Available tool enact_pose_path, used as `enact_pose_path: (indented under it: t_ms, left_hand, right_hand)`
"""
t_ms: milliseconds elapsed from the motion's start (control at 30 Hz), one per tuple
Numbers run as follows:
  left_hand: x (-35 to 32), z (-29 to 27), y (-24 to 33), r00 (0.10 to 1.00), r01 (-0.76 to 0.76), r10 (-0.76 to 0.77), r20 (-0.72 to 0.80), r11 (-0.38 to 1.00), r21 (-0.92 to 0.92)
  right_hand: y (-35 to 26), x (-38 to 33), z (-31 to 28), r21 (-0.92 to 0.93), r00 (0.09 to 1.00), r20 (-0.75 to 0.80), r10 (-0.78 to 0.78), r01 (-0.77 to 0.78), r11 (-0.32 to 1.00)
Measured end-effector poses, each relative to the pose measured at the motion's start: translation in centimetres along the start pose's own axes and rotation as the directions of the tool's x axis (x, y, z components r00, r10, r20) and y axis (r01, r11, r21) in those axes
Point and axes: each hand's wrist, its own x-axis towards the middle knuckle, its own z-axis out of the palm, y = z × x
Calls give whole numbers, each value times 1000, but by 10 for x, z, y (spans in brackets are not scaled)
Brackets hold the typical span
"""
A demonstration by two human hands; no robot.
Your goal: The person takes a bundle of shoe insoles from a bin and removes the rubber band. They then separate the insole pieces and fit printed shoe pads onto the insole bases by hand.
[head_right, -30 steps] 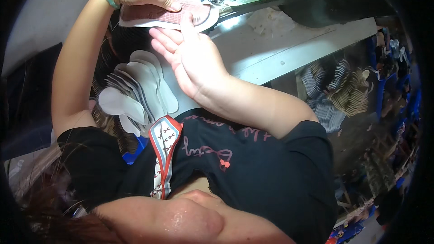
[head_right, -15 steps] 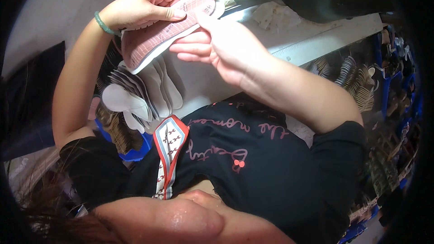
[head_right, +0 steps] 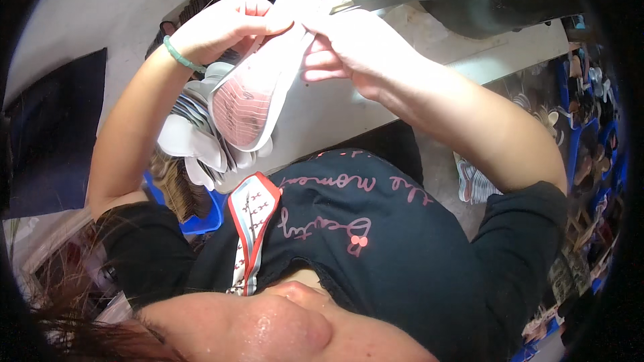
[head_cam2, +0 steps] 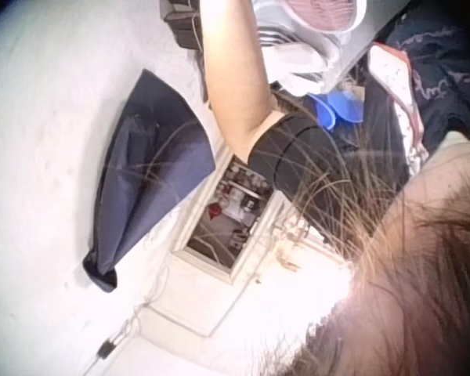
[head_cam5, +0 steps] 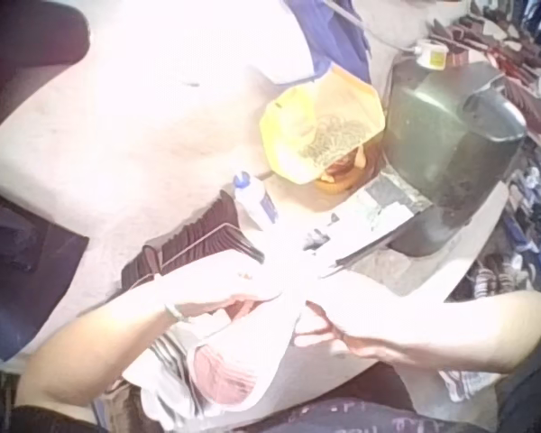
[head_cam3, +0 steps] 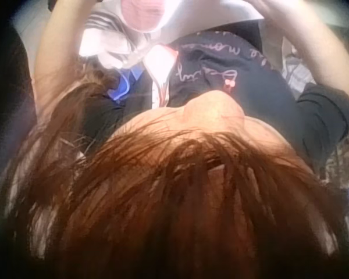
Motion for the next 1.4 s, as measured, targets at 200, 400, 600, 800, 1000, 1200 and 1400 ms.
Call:
enact_pose_path:
  t_ms: [200, 400, 600, 800, 1000, 1200, 1400]
  left_hand:
    - [-10, 16, -5, 991, -3, -3, -133, 999, -46]
    - [-14, 30, -11, 995, -23, 5, -96, 983, -180]
    - [-20, 22, -8, 982, 39, -49, -185, 998, -57]
    - [-16, 16, -30, 843, -118, 277, -462, 932, 344]
    - [20, 13, -55, 648, -492, 626, -434, 779, 389]
    - [34, 19, -51, 488, -670, 628, -606, 714, 201]
    - [34, 0, -37, 473, -622, 680, -561, 708, 334]
  right_hand:
    - [14, -7, 4, -119, 998, -6, -60, 59, 991]
    - [-13, -22, -24, -155, 988, 87, -130, 142, 978]
    - [-12, -27, -32, -489, 961, 194, -199, 270, 829]
    - [-5, -32, -22, -400, 971, 121, -204, 236, 886]
    - [0, -15, -17, -418, 941, 114, -320, 337, 844]
    - [12, -12, -8, -241, 936, 48, -349, 350, 905]
    - [24, -20, 0, -307, 920, 34, -391, 382, 872]
